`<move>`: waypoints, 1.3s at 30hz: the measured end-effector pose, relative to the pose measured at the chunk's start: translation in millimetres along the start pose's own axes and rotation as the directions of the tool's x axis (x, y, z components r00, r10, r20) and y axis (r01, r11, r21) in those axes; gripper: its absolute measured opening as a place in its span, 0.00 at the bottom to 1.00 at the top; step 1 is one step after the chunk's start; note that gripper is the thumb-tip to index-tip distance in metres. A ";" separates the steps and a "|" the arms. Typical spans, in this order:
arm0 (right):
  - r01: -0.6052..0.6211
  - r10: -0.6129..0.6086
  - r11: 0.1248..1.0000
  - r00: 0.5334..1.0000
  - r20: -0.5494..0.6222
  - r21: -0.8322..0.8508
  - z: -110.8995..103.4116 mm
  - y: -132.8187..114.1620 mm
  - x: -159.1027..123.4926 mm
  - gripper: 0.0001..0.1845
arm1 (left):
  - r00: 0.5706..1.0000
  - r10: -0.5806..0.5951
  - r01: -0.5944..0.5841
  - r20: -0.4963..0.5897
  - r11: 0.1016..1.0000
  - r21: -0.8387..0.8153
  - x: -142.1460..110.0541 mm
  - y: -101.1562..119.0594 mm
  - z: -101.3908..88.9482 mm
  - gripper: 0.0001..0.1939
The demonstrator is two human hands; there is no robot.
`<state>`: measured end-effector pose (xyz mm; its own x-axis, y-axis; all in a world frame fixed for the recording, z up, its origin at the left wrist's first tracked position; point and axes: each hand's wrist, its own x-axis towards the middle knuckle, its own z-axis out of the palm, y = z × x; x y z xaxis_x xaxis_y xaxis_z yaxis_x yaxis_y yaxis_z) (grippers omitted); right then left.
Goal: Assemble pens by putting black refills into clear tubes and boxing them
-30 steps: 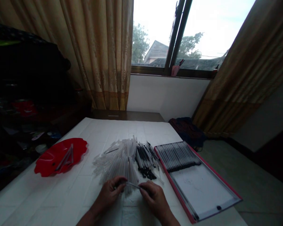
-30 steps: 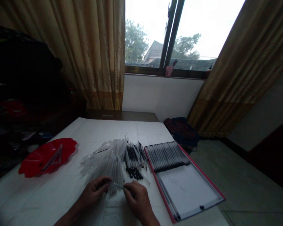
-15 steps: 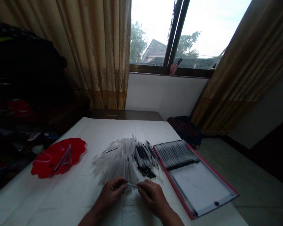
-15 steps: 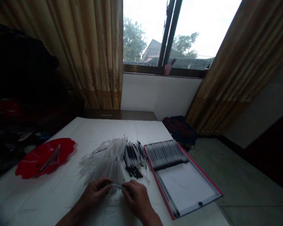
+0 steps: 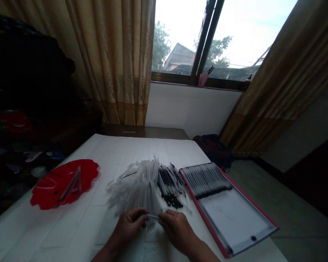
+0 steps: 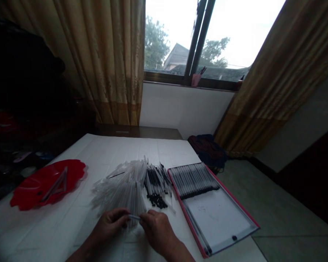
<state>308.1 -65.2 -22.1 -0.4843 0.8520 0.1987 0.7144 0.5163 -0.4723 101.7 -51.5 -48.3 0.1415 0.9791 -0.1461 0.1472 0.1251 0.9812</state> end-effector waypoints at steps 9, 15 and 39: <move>0.002 0.000 0.998 0.999 -0.036 0.056 8.1 2.1 4.4 0.12 | 1.000 0.014 -0.014 -0.023 1.000 -0.001 2.6 -5.6 0.9 0.17; -0.032 0.068 0.979 0.983 -0.170 0.203 12.4 1.7 2.3 0.09 | 0.993 0.086 -0.086 -0.078 0.996 0.006 -0.3 -4.4 4.3 0.19; -0.106 0.315 0.869 0.872 -0.374 0.484 15.9 14.2 -24.9 0.11 | 0.986 0.052 -0.061 -0.158 0.997 -0.049 -3.5 6.4 2.8 0.25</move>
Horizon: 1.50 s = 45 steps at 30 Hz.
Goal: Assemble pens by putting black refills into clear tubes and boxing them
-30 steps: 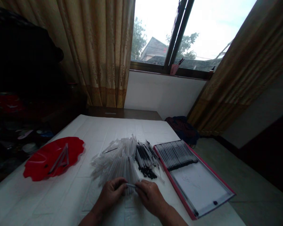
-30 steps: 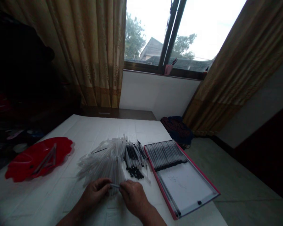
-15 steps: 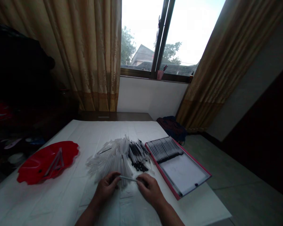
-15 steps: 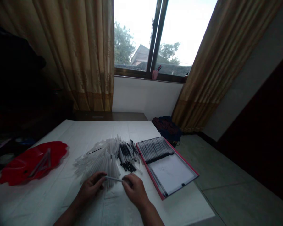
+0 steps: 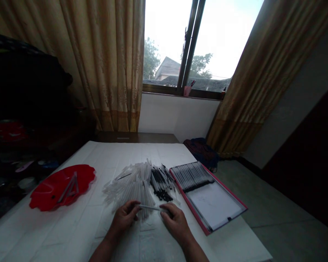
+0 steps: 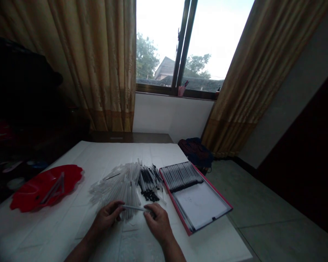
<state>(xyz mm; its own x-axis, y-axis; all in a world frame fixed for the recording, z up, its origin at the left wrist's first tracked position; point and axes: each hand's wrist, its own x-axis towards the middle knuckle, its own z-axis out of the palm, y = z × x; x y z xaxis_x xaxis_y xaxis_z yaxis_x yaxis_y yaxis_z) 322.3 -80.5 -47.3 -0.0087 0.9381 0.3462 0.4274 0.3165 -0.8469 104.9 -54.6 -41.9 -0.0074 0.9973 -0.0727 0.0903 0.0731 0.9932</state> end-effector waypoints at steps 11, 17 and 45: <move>-0.068 0.069 0.996 0.997 -0.014 0.062 0.0 1.6 1.6 0.10 | 0.998 -0.024 0.024 0.057 1.000 -0.001 0.1 4.6 -4.7 0.30; -0.100 0.105 0.990 0.994 -0.041 0.099 -2.8 -0.9 2.4 0.09 | 0.997 -0.028 0.027 0.066 0.999 0.018 1.3 3.1 -2.1 0.31; -0.413 0.185 0.638 0.901 -0.392 -0.650 -151.6 31.5 -32.9 0.14 | 0.999 0.010 -0.008 -0.044 0.999 0.037 -5.3 0.7 -4.0 0.30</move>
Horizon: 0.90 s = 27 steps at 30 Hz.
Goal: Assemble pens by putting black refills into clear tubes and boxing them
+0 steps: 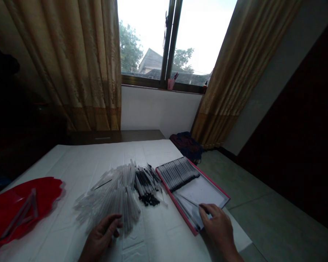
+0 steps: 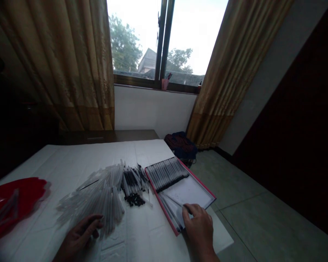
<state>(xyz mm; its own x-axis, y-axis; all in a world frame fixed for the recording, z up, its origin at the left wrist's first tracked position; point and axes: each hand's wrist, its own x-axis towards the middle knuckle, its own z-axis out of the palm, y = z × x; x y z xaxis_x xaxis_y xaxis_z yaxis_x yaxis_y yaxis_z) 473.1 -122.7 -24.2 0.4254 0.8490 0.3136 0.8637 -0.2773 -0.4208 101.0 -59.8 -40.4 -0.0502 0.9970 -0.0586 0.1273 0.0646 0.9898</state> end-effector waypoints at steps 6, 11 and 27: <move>0.072 -0.046 0.982 0.988 0.147 -0.175 -8.2 -18.0 1.0 0.10 | 1.000 0.000 -0.001 -0.020 1.000 -0.013 0.9 -0.9 0.3 0.30; 0.102 -0.059 0.985 0.958 0.279 -0.142 -8.7 -24.4 4.5 0.13 | 1.000 0.015 -0.015 -0.019 1.000 -0.023 -0.7 0.8 0.0 0.29; 0.266 -0.189 0.948 0.913 0.360 -0.176 -18.5 -87.5 18.5 0.14 | 0.996 -0.077 0.083 0.035 0.964 -0.251 9.6 12.9 -17.3 0.29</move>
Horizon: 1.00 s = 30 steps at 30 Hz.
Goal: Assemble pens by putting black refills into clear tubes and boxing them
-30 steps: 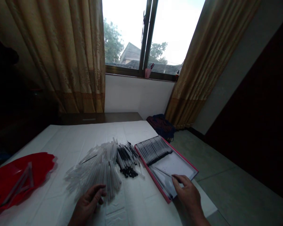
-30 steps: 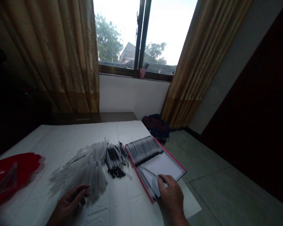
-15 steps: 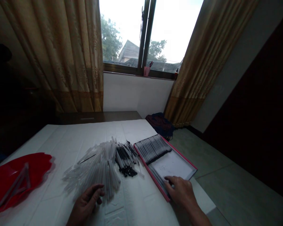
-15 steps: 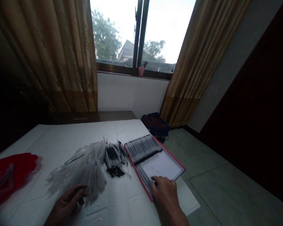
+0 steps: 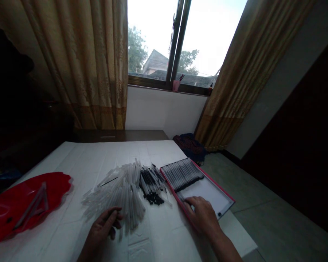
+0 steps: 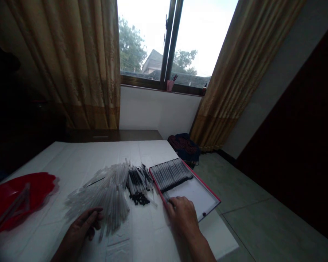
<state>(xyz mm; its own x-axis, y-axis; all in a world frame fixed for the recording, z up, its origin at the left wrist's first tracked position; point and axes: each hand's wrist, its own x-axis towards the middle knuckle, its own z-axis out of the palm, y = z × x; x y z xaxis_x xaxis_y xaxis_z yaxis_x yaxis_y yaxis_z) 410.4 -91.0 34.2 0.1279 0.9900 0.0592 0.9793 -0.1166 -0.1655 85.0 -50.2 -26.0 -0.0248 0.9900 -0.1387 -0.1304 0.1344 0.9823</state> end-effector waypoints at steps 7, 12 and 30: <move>0.243 -0.240 0.967 0.970 -0.048 0.080 25.5 -68.4 22.3 0.11 | 0.986 0.121 -0.117 -0.112 0.992 0.041 5.1 16.6 -26.5 0.26; 0.181 -0.179 0.983 0.981 -0.072 0.017 38.0 -106.8 41.4 0.09 | 0.968 0.182 -0.144 -0.172 0.967 0.211 12.7 9.4 -47.8 0.27; 0.042 0.009 0.978 0.970 -0.241 0.203 42.9 -85.0 26.9 0.10 | 0.940 0.282 -0.196 -0.190 0.906 0.375 6.6 -4.7 -39.1 0.27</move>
<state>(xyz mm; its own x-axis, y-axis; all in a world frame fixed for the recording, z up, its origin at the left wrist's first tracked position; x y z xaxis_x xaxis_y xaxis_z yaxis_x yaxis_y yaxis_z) 323.8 -51.0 7.6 0.1703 0.9407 0.2934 0.9315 -0.0566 -0.3594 46.7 -45.9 -36.4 -0.2484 0.9608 0.1228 0.2580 -0.0566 0.9645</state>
